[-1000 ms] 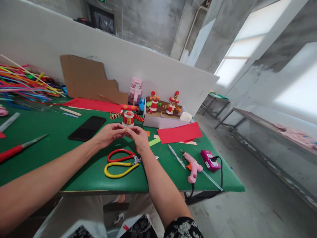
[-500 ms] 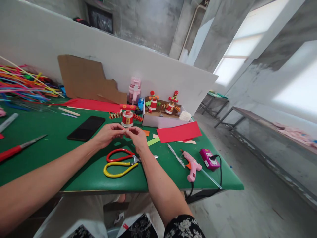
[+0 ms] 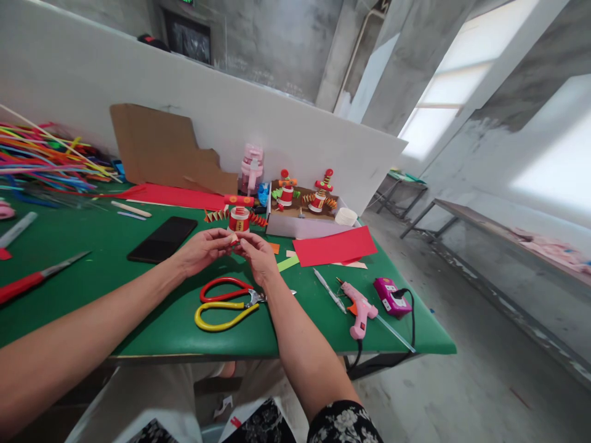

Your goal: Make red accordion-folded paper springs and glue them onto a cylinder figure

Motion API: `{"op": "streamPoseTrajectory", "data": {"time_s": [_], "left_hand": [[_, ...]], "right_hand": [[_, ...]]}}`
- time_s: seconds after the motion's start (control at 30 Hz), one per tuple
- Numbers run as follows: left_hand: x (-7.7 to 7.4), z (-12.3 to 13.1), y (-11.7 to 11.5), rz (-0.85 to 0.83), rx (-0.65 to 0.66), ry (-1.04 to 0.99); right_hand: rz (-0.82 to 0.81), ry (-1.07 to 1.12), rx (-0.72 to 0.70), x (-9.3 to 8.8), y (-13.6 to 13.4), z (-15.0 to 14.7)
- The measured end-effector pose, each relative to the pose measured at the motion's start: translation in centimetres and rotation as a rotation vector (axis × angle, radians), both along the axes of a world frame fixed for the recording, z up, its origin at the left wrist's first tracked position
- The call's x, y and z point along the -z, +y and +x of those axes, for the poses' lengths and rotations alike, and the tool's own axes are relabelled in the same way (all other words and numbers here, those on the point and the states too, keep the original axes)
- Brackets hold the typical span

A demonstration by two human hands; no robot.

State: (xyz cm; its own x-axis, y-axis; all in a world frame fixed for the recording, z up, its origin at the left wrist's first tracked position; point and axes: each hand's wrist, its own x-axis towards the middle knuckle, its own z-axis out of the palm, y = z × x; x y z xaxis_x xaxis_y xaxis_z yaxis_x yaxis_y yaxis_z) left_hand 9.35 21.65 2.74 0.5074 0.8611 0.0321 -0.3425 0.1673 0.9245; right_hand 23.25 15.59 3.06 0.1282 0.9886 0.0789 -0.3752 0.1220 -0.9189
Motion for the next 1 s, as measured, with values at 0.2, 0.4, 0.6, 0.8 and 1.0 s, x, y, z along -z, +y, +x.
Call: {"op": "streamPoseTrajectory", "data": {"time_s": [0.2, 0.4, 0.6, 0.8, 1.0], "left_hand": [[0.0, 0.1, -0.2, 0.079, -0.016, -0.001], [0.2, 0.1, 0.1, 0.381, -0.172, 0.17], [0.2, -0.1, 0.3, 0.505, -0.15, 0.303], [0.4, -0.1, 0.4, 0.537, -0.152, 0.299], [0.2, 0.0, 0.2, 0.412, -0.212, 0.241]], "right_hand": [[-0.021, -0.005, 0.011, 0.1, 0.0, 0.0], [-0.09, 0.058, 0.04, 0.8, 0.4, -0.1], [-0.145, 0.145, 0.07, 1.2, 0.8, 0.1], [-0.147, 0.196, 0.097, 1.1, 0.8, 0.0], [-0.154, 0.136, 0.102, 1.3, 0.7, -0.4]]}}
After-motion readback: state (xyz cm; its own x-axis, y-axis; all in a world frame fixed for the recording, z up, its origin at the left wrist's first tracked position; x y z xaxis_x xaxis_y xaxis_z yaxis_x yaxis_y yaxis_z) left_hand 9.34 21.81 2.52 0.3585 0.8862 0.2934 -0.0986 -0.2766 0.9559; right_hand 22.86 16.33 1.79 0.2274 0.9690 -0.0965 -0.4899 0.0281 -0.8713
